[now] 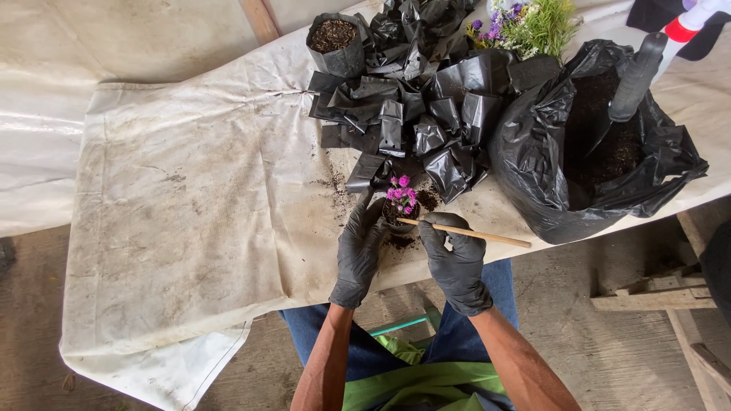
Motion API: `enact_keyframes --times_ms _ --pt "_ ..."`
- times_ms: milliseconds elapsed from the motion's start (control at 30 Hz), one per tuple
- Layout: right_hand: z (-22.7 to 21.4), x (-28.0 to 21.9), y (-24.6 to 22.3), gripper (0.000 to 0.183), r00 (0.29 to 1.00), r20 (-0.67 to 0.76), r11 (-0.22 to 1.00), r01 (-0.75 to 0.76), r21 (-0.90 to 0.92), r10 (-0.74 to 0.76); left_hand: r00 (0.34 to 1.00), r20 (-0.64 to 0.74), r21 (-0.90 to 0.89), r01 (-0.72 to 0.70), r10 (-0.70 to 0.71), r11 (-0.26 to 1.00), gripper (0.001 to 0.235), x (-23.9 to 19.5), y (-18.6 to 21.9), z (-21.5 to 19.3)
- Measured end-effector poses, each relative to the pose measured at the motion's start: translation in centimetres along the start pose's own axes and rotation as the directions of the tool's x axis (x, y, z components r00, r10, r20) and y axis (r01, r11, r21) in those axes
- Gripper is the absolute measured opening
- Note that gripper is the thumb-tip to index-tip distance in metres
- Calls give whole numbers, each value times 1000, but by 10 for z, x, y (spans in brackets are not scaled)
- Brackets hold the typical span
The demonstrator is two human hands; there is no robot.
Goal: The person uses a wooden stick to poke holes in the soil of a small potted plant, then places it aside. They pick up a black plastic nursery bag, fill it with soil using a trowel, and press the soil down with their gloved hands.
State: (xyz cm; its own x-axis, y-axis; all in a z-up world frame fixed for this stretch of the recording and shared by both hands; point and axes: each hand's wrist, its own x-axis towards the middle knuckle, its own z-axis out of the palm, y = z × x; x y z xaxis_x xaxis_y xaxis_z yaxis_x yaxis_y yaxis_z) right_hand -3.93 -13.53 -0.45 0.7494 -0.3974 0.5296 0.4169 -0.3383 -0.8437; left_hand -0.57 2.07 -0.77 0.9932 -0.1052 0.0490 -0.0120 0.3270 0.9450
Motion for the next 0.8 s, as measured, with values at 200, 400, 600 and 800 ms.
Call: enact_keyframes --times_ms 200,400,600,800 --pt "-4 1 -4 18 998 -50 999 39 -7 -39 999 -31 64 33 -31 997 62 -1 20 8" --pt "-15 15 -30 5 997 -72 999 29 35 -27 999 -45 52 24 -21 998 61 -1 13 6" --pt "-38 28 7 6 975 -10 961 217 -171 -222 999 -27 -111 36 -39 993 97 2 -9 0" --pt "-42 27 93 17 959 66 877 278 -392 -275 990 -139 488 91 -25 868 133 5 24 39"
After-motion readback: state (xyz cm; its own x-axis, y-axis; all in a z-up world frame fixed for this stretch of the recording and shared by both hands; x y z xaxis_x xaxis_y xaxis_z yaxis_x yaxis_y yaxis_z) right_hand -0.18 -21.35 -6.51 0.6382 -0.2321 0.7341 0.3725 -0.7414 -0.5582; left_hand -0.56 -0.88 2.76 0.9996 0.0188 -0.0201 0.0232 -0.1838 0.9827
